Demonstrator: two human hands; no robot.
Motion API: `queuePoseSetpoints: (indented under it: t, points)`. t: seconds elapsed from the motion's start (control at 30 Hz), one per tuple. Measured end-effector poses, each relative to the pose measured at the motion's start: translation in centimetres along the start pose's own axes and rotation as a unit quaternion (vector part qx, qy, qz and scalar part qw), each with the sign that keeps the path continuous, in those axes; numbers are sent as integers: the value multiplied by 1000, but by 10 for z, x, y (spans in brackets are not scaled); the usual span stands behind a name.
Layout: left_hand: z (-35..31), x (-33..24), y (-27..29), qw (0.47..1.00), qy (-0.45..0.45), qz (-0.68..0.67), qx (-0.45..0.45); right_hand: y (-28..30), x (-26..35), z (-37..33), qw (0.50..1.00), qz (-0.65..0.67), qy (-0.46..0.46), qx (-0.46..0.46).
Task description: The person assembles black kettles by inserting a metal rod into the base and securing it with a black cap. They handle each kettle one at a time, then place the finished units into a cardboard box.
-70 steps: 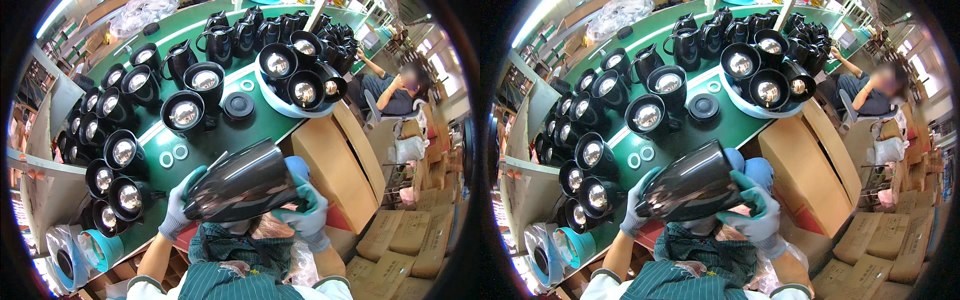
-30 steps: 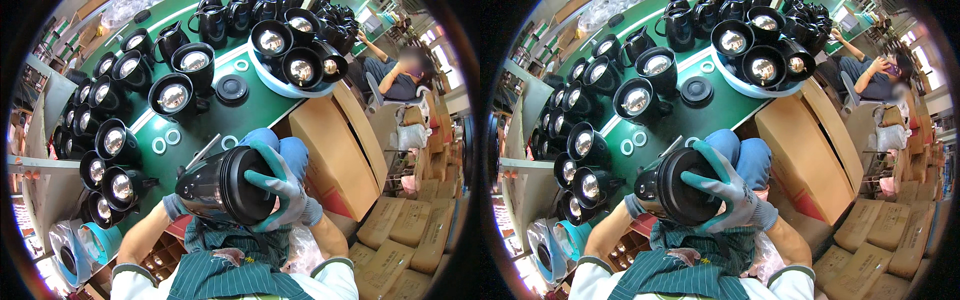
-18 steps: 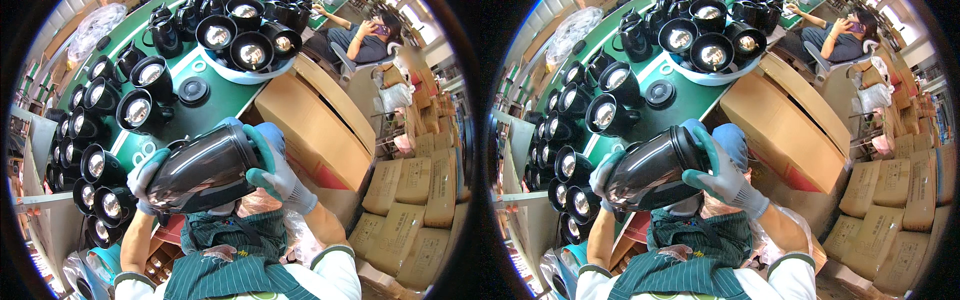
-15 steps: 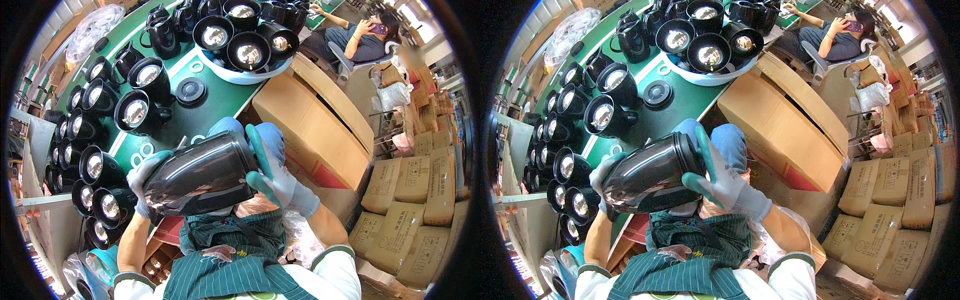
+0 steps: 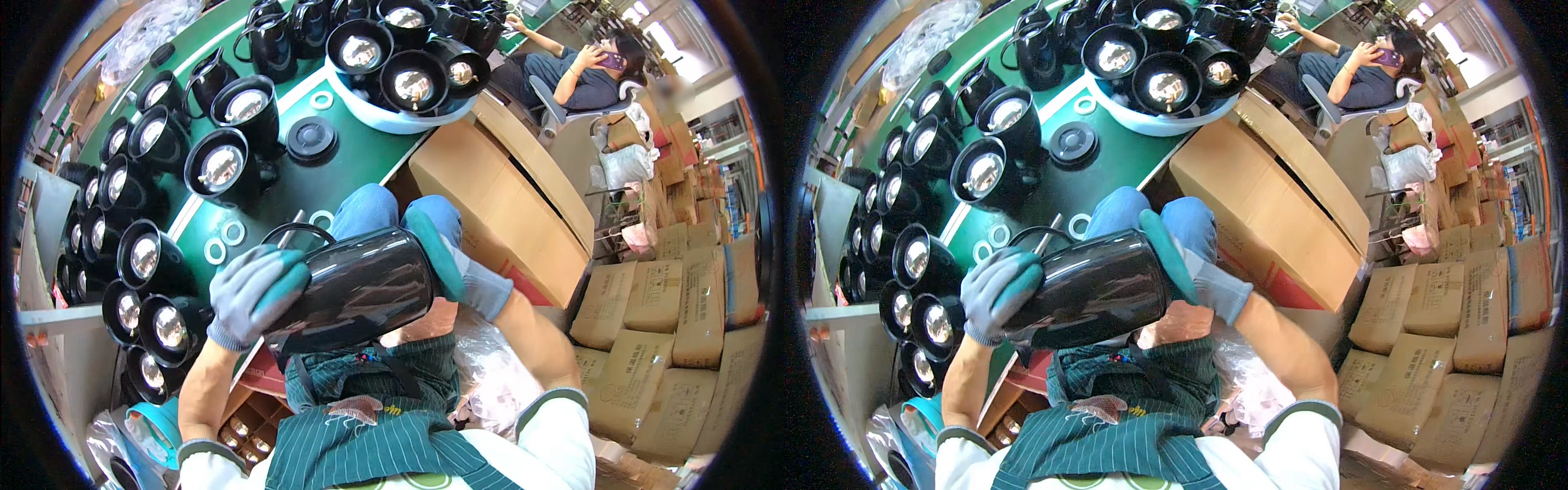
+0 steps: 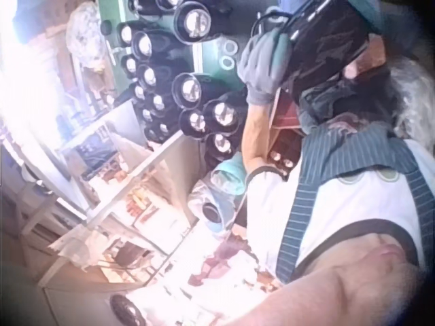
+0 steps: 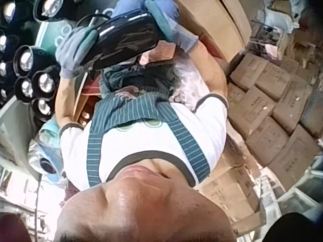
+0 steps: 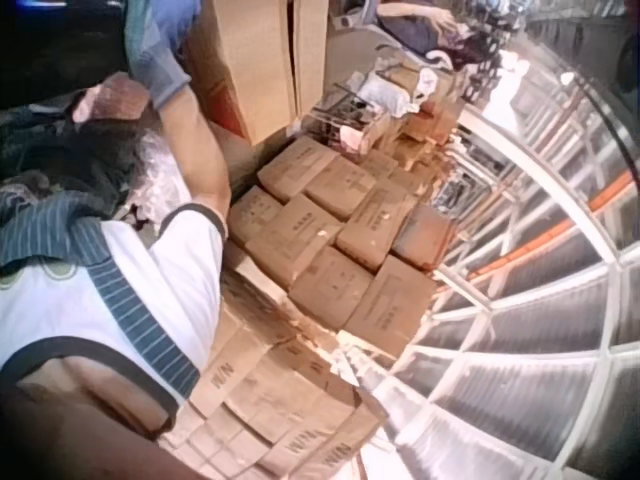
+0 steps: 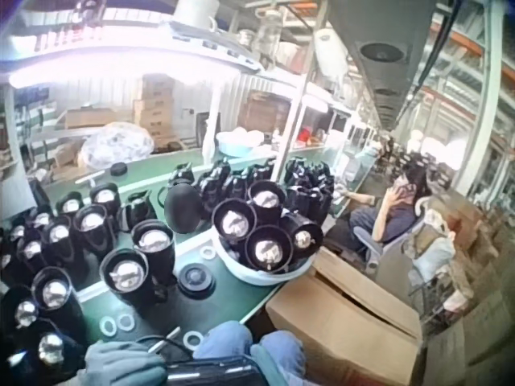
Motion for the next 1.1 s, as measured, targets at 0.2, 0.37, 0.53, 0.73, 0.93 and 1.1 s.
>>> queuePoseSetpoints:
  t: [0.2,0.37,0.53,0.73,0.93,1.1]
  points:
    - [-105,18,-75,812,465,-353,19,-49,62,-14,987,-110,24,111]
    - [-91,3,-94,691,512,-509,20,-84,88,-12,898,-255,330,139]
    - [-1,5,5,998,-10,-48,-49,-12,-15,-13,997,-33,20,66]
    - [-70,27,-69,743,483,-461,38,-70,58,-30,894,-350,268,79]
    - [4,16,-4,997,64,-31,-34,-47,35,-24,995,84,46,-20]
    - [-28,21,-43,900,339,-275,-12,-28,13,-34,985,-131,103,52]
Point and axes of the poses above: each hand's wrist, its own z-axis towards the middle knuckle, its own y-axis out of the back of the hand, x = y × z, the point moved 3 cm from there along z, towards the middle knuckle, and after that the axes turned 11 degrees about z, right-handed, at the moved point
